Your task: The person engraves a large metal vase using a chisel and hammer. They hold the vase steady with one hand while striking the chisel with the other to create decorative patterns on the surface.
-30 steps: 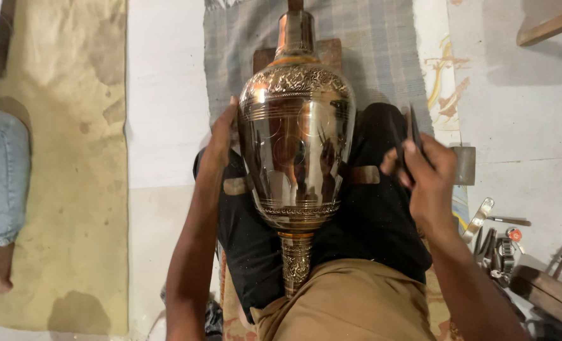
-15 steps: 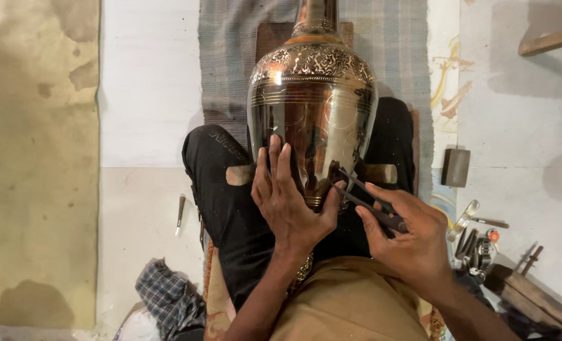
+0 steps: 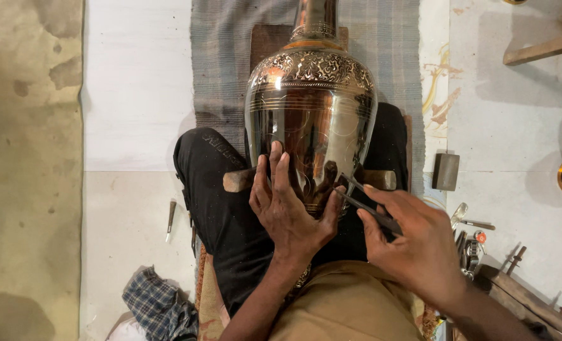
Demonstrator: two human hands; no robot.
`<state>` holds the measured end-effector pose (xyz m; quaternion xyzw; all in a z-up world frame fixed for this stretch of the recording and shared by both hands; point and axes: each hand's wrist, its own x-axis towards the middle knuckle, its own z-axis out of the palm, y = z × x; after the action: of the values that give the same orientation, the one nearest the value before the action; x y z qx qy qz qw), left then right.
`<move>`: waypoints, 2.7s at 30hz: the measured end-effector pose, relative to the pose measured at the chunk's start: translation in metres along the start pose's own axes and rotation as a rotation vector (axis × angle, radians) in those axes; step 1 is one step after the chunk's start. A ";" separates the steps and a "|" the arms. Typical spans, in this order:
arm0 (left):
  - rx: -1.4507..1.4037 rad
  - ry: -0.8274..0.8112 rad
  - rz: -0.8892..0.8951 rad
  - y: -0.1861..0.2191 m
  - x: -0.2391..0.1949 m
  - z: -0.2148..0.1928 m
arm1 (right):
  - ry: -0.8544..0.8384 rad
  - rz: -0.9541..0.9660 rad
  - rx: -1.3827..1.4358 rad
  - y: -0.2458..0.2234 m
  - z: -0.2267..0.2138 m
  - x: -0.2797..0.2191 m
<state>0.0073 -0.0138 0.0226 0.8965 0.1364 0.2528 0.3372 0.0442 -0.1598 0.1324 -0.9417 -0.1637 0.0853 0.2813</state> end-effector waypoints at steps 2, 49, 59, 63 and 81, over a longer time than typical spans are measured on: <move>-0.009 0.001 -0.002 -0.001 -0.002 0.000 | -0.184 0.064 -0.085 -0.005 -0.010 0.012; -0.121 0.042 0.039 -0.014 -0.007 0.008 | -0.726 -2.281 -1.307 -0.012 0.000 0.104; -0.167 0.075 0.061 -0.014 -0.009 0.004 | -0.400 -0.765 -0.868 -0.004 -0.037 0.067; -0.195 0.046 0.062 -0.013 -0.009 0.004 | -0.201 -0.207 -0.534 0.001 -0.020 0.030; -0.182 0.007 0.037 -0.018 -0.010 0.007 | -0.124 0.066 -0.469 -0.069 0.005 0.022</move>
<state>0.0015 -0.0089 0.0024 0.8636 0.0973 0.2733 0.4123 0.0457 -0.0948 0.1653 -0.9791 -0.1649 0.1118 0.0417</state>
